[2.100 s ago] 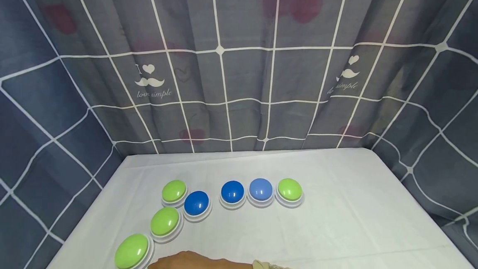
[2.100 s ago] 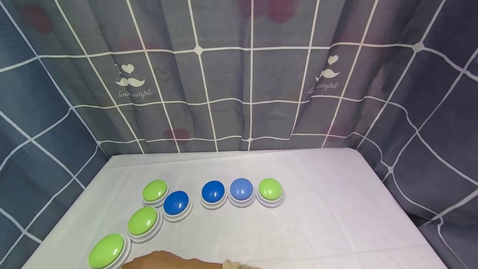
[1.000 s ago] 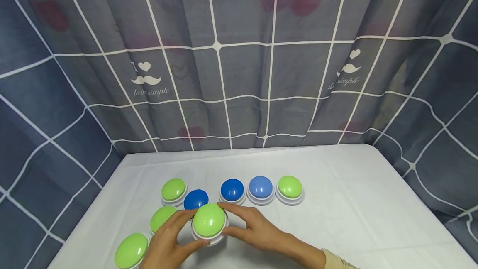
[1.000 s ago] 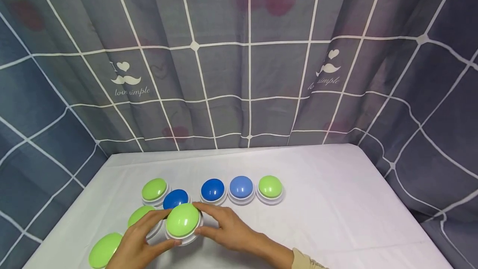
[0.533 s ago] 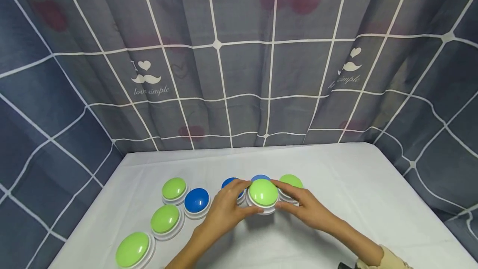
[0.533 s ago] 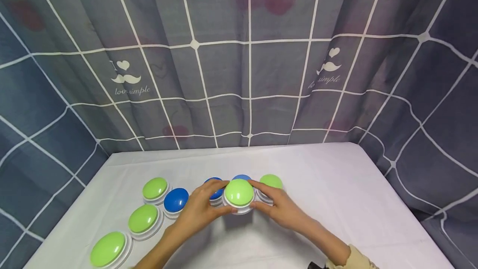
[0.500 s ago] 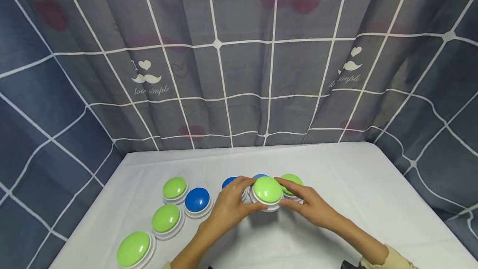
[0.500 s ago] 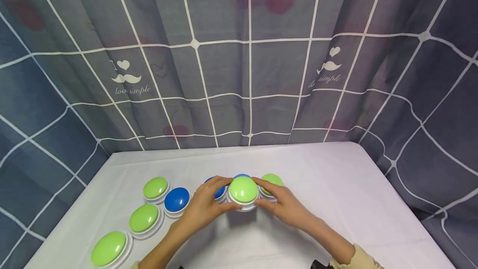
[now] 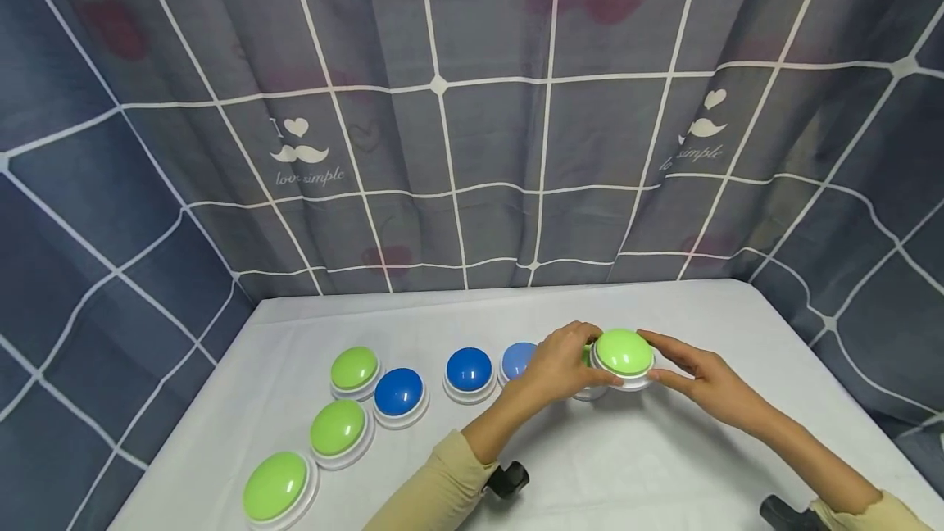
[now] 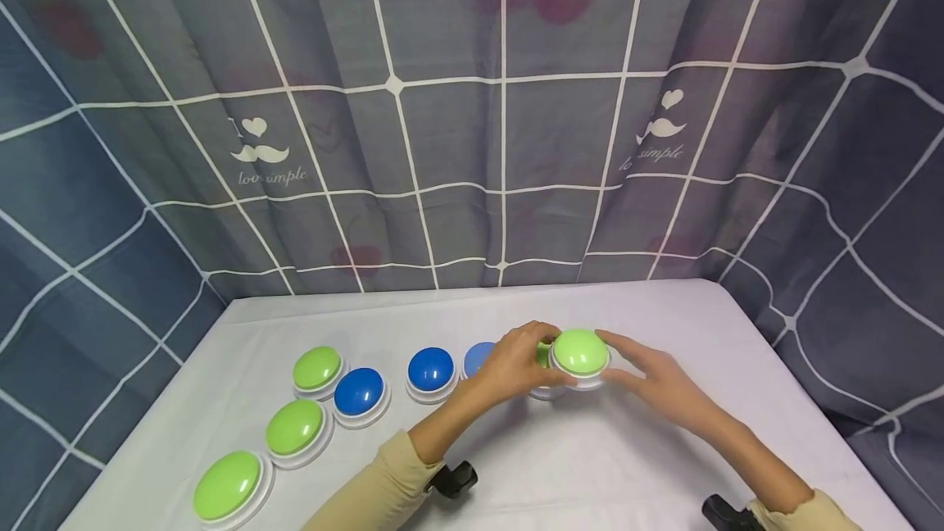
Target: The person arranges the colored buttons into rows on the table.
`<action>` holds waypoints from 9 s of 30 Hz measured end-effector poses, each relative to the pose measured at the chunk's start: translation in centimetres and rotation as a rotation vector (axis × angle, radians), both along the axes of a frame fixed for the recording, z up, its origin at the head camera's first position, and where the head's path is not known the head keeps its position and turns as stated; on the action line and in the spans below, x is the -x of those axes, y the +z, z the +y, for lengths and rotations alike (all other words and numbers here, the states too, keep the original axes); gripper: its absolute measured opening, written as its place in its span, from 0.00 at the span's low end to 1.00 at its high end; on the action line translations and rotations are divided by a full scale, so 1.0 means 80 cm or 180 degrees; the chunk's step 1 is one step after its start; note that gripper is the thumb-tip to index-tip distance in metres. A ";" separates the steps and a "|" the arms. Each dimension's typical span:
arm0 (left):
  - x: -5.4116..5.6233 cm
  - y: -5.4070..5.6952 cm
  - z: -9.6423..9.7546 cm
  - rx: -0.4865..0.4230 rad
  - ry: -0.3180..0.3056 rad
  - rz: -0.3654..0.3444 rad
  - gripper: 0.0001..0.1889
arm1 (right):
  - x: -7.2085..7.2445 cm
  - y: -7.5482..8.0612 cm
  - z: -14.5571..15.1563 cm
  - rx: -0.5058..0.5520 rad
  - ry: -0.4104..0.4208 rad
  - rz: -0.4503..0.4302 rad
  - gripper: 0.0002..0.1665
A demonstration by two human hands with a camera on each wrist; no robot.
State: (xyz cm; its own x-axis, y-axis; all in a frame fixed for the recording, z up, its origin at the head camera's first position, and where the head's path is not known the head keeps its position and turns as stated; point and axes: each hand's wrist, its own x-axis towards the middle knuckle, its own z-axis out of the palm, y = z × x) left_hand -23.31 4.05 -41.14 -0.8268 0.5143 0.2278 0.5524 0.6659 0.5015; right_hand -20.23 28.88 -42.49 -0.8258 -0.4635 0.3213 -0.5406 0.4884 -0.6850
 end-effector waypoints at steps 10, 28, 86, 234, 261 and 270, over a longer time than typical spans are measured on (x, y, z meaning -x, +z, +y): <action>0.029 -0.011 0.051 0.0265 -0.0184 0.0096 0.32 | 0.005 -0.013 0.045 -0.0187 -0.0263 0.0001 0.32; 0.035 -0.046 0.054 0.0908 -0.0213 0.0216 0.30 | 0.000 -0.060 0.029 -0.0368 -0.0671 -0.0084 0.33; -0.098 0.002 -0.300 0.0583 0.1534 -0.0004 0.37 | -0.029 0.015 -0.260 0.0173 0.0615 -0.0568 0.44; -0.204 -0.007 -0.438 0.0807 0.2152 -0.0820 0.58 | -0.100 -0.028 -0.433 -0.0403 0.1505 -0.0645 0.39; -0.238 -0.051 -0.511 0.0148 0.1822 -0.1109 0.40 | -0.119 -0.042 -0.520 -0.0180 0.1228 -0.0172 0.36; -0.255 -0.062 -0.498 0.0012 0.2095 -0.0814 0.32 | -0.129 -0.049 -0.515 0.0020 0.1147 0.0075 0.36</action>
